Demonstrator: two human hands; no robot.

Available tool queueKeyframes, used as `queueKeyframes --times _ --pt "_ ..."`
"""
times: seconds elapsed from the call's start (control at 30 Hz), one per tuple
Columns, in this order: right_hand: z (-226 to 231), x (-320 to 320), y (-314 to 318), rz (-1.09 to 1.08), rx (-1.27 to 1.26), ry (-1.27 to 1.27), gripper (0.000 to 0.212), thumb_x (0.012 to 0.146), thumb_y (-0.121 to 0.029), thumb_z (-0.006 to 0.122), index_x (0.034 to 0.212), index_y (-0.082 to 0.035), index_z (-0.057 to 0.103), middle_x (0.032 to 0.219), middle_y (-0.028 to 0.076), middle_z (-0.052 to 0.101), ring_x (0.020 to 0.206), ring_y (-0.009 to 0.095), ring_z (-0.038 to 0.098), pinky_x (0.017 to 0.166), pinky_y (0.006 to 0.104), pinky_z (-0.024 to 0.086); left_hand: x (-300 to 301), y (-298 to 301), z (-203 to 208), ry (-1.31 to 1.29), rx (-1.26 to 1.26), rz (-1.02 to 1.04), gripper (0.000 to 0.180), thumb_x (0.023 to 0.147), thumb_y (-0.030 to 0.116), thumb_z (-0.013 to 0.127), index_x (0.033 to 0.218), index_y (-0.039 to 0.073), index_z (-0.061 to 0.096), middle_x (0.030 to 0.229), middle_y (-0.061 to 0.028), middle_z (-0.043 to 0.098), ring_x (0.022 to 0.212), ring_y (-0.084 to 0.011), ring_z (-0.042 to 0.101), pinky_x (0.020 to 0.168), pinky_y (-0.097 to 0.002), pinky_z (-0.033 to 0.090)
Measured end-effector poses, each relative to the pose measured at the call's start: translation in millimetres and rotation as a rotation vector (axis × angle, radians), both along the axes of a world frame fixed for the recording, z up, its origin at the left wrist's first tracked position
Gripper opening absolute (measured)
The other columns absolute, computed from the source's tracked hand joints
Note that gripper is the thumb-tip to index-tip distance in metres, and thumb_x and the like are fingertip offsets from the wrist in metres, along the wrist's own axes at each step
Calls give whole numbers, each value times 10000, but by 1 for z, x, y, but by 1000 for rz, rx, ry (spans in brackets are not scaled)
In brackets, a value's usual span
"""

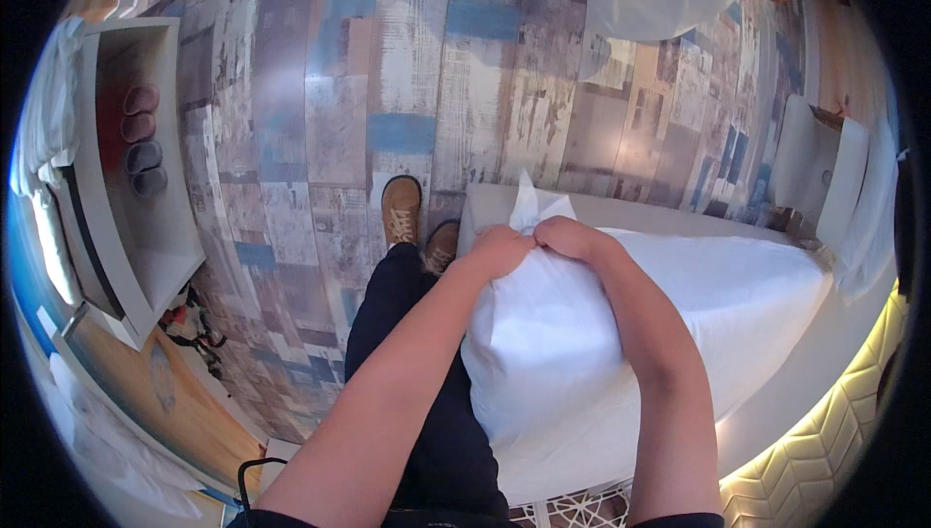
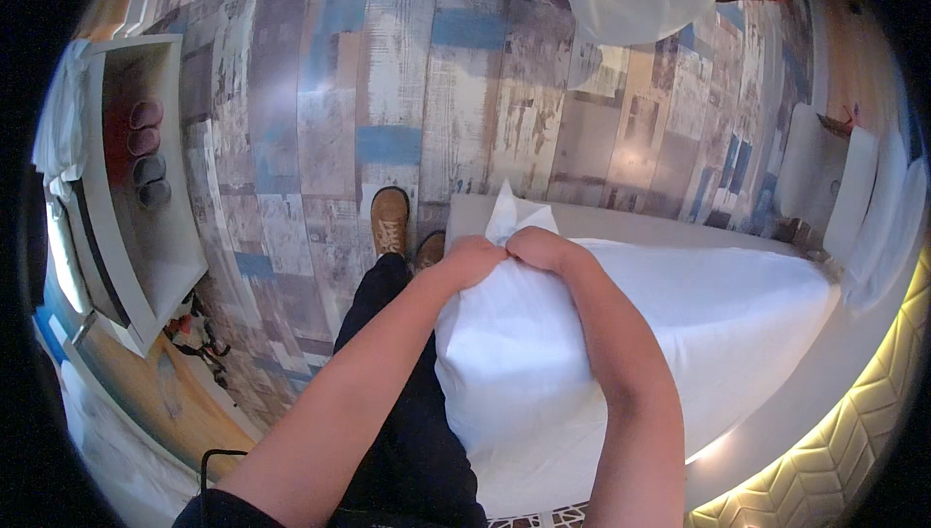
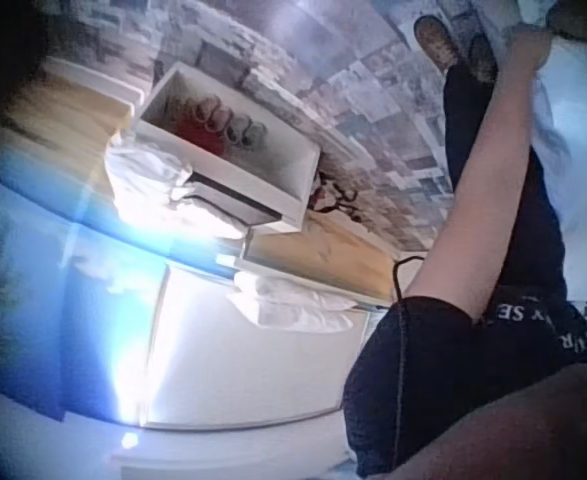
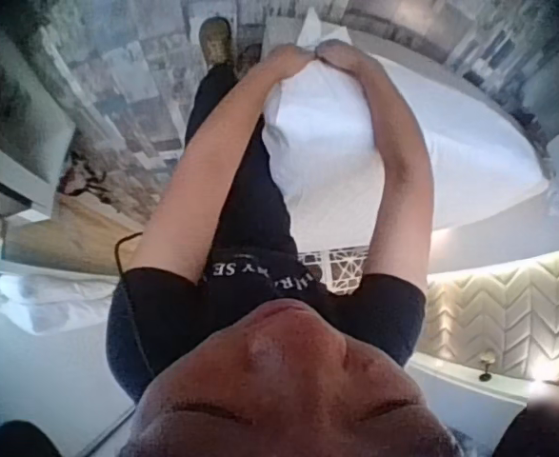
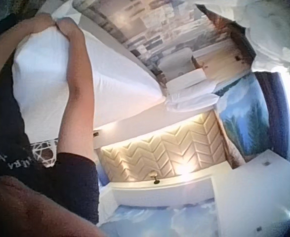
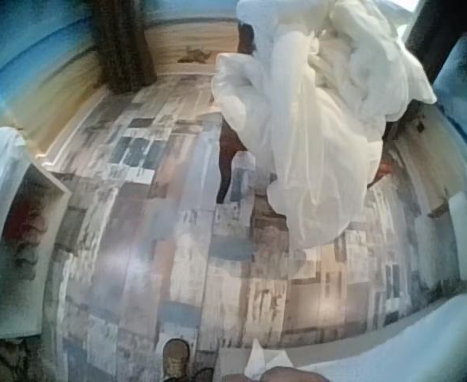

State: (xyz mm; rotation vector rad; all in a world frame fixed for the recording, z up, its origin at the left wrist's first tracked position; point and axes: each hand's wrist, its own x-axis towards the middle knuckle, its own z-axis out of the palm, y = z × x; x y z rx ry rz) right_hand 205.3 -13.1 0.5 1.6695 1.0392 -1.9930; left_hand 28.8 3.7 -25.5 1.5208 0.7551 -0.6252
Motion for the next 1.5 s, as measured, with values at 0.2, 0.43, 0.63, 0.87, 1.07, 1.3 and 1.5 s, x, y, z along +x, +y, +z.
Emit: queueKeyframes --times 0.2,0.43,0.63,0.87,1.07,1.3,1.5 --pt "-7 -4 -13 -70 346 -3 346 803 -328 584 997 -60 685 1158 166 612 1080 269 557 949 349 412 -19 4 1 65 -396 526 476 895 398 429 1037 13 671 1079 -207 645 1026 -363 590 916 -392 421" --pt "-61 -19 -25 -1 710 -416 344 831 -380 621 1060 -135 699 1110 152 642 1019 252 590 920 348 438 -21 -9 2 132 -463 704 465 879 358 540 1008 -74 654 951 -129 663 907 -193 602 802 -313 447" --pt "4 2 9 50 17 -73 468 856 -439 550 1053 -37 684 983 155 684 880 260 628 817 365 474 -25 -4 19 31 -247 766 475 919 346 480 1356 161 471 1265 -229 539 1189 -354 503 989 -371 366" --pt "5 -12 23 35 -163 -29 546 839 -463 456 1142 -49 644 1211 210 588 1079 329 575 951 395 394 -15 7 -16 168 -391 311 457 921 349 378 1284 114 525 1209 -259 562 1171 -356 515 972 -370 388" --pt "-21 -5 1 94 31 -82 491 857 -417 495 1102 -20 646 1179 190 606 1080 363 564 946 385 407 -7 5 -23 -24 -120 85 480 917 330 374 1115 -57 575 1120 -284 588 1074 -406 558 926 -440 423" --pt "94 -1 36 -71 870 -370 319 852 -211 605 1120 -40 618 1207 173 582 1138 343 523 954 392 417 -2 14 8 289 143 120 389 936 298 420 1050 -29 598 1043 -282 613 984 -400 602 861 -461 481" --pt "217 -27 -44 -333 915 -725 477 839 -210 617 1281 -69 506 1398 185 412 1305 389 348 1074 516 228 5 45 110 28 283 193 322 909 261 546 1082 -4 609 1174 -241 566 1100 -375 540 920 -435 440"
